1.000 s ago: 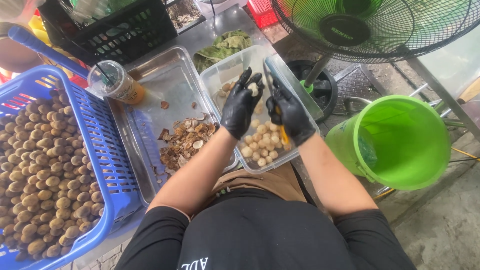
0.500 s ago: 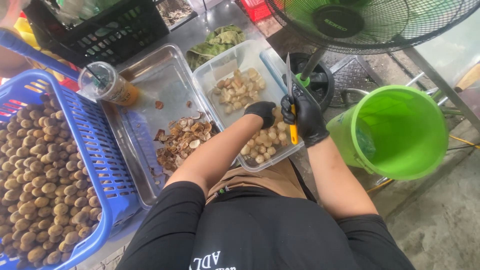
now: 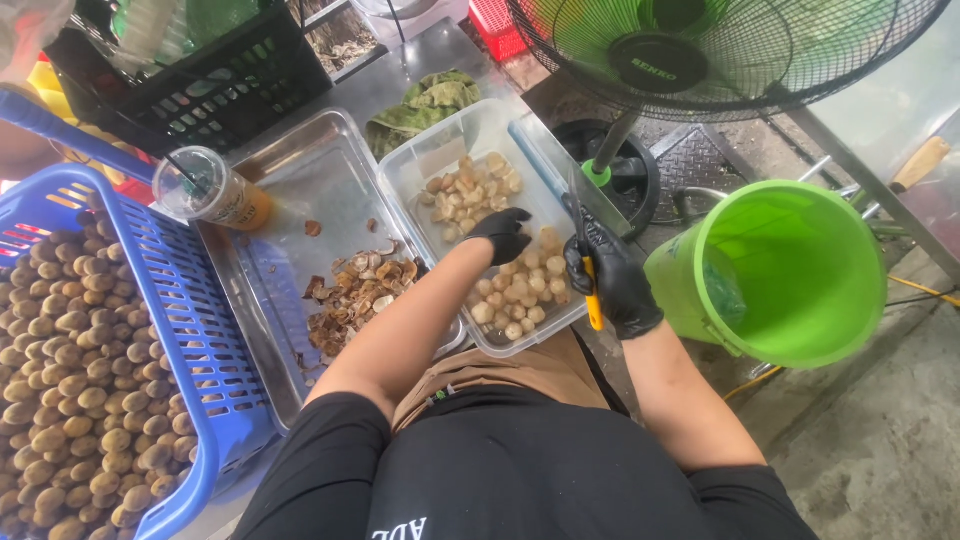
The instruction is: Peeling longan fruits using hands and a small knife.
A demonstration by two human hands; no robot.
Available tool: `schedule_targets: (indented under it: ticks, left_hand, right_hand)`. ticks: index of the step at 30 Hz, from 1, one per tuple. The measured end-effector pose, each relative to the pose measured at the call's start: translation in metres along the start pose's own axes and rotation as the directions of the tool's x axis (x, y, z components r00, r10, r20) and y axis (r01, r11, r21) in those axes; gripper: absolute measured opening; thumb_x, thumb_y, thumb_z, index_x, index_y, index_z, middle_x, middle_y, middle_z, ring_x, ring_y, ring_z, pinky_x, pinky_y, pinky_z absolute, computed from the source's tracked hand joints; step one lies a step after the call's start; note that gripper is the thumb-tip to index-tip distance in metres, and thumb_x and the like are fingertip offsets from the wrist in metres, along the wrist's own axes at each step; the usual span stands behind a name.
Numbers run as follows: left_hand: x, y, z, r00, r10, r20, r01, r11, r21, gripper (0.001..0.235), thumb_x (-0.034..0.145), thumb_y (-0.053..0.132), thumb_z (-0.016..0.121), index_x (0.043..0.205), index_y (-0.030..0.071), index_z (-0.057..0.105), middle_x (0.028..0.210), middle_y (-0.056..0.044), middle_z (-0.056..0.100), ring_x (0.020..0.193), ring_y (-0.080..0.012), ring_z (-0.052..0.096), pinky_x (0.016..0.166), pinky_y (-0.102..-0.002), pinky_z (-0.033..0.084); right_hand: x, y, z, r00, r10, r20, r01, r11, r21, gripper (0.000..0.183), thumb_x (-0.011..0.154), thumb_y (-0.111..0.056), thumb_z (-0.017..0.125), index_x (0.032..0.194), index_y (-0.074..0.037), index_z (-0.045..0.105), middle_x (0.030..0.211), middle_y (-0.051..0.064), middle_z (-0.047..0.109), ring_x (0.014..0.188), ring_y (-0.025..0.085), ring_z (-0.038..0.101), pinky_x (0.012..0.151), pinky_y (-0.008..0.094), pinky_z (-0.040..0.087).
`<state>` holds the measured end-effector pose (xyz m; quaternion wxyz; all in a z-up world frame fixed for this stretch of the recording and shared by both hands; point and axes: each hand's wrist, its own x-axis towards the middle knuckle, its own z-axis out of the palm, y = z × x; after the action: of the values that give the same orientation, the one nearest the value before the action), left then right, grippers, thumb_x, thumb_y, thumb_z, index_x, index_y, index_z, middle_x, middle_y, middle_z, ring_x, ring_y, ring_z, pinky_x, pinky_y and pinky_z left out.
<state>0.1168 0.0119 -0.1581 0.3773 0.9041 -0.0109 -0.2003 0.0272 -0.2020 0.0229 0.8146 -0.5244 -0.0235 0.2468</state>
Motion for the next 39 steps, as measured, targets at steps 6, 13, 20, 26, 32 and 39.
schedule_targets:
  ticks: [6, 13, 20, 26, 32, 39]
  left_hand:
    - [-0.102, 0.063, -0.073, 0.961, 0.255, -0.103, -0.229, 0.535, -0.813, 0.067, 0.087, -0.004, 0.067, 0.149, 0.016, 0.049, 0.140, -0.005, 0.058, 0.117, -0.0208, 0.065, 0.096, -0.036, 0.057]
    - [-0.138, 0.061, -0.064, 0.887, 0.331, -0.321, -0.437, 0.380, -0.815, 0.044, 0.107, 0.009, 0.061, 0.150, 0.007, 0.057, 0.151, -0.006, 0.061, 0.123, -0.0208, 0.065, 0.106, -0.035, 0.054]
    - [-0.157, 0.083, -0.076, 0.879, 0.281, -0.385, -0.459, 0.282, -0.843, 0.072, 0.100, 0.001, 0.063, 0.163, 0.015, 0.030, 0.145, -0.012, 0.061, 0.130, -0.0177, 0.058, 0.111, -0.034, 0.049]
    - [-0.149, 0.076, -0.067, 0.848, 0.305, -0.434, -0.513, 0.261, -0.818, 0.075, 0.101, -0.004, 0.063, 0.165, 0.013, 0.028, 0.146, -0.016, 0.061, 0.134, -0.0203, 0.058, 0.119, -0.037, 0.046]
    - [-0.147, 0.076, -0.062, 0.845, 0.327, -0.422, -0.506, 0.237, -0.829, 0.069, 0.102, -0.002, 0.062, 0.163, 0.009, 0.032, 0.149, -0.014, 0.058, 0.136, -0.0197, 0.057, 0.119, -0.037, 0.047]
    - [-0.140, 0.076, -0.051, 0.877, 0.216, -0.429, -0.471, 0.212, -0.856, 0.070, 0.100, 0.002, 0.066, 0.162, 0.006, 0.034, 0.142, -0.016, 0.062, 0.128, -0.0197, 0.061, 0.113, -0.036, 0.049]
  right_hand:
    - [-0.012, 0.004, 0.011, 0.996, -0.059, 0.070, 0.070, 0.982, -0.175, 0.051, 0.109, -0.020, 0.039, 0.160, -0.014, 0.040, 0.072, -0.002, 0.050, 0.054, 0.005, 0.039, 0.049, 0.019, 0.035]
    - [-0.011, 0.015, 0.021, 0.969, -0.118, 0.216, 0.171, 0.955, -0.243, 0.052, 0.111, -0.012, 0.041, 0.163, -0.014, 0.037, 0.071, -0.004, 0.046, 0.056, 0.004, 0.036, 0.050, 0.019, 0.033]
    - [-0.012, 0.006, 0.038, 0.970, -0.088, 0.225, 0.148, 0.953, -0.264, 0.053, 0.110, -0.013, 0.041, 0.163, -0.018, 0.035, 0.067, -0.004, 0.044, 0.055, 0.004, 0.036, 0.050, 0.018, 0.031]
    - [-0.010, 0.008, 0.038, 0.973, -0.093, 0.210, 0.153, 0.945, -0.289, 0.055, 0.109, -0.009, 0.044, 0.163, -0.017, 0.036, 0.067, -0.005, 0.043, 0.057, 0.003, 0.035, 0.051, 0.018, 0.031]
    - [-0.003, 0.006, 0.049, 0.977, -0.130, 0.170, 0.167, 0.959, -0.230, 0.050, 0.108, -0.003, 0.046, 0.157, -0.012, 0.044, 0.083, -0.006, 0.052, 0.063, 0.002, 0.040, 0.054, 0.017, 0.034]
    - [0.024, 0.035, 0.031, 0.883, -0.422, 0.206, 0.468, 0.766, -0.440, 0.040, 0.108, 0.001, 0.050, 0.147, -0.006, 0.048, 0.111, 0.001, 0.058, 0.085, 0.004, 0.053, 0.075, 0.021, 0.049]
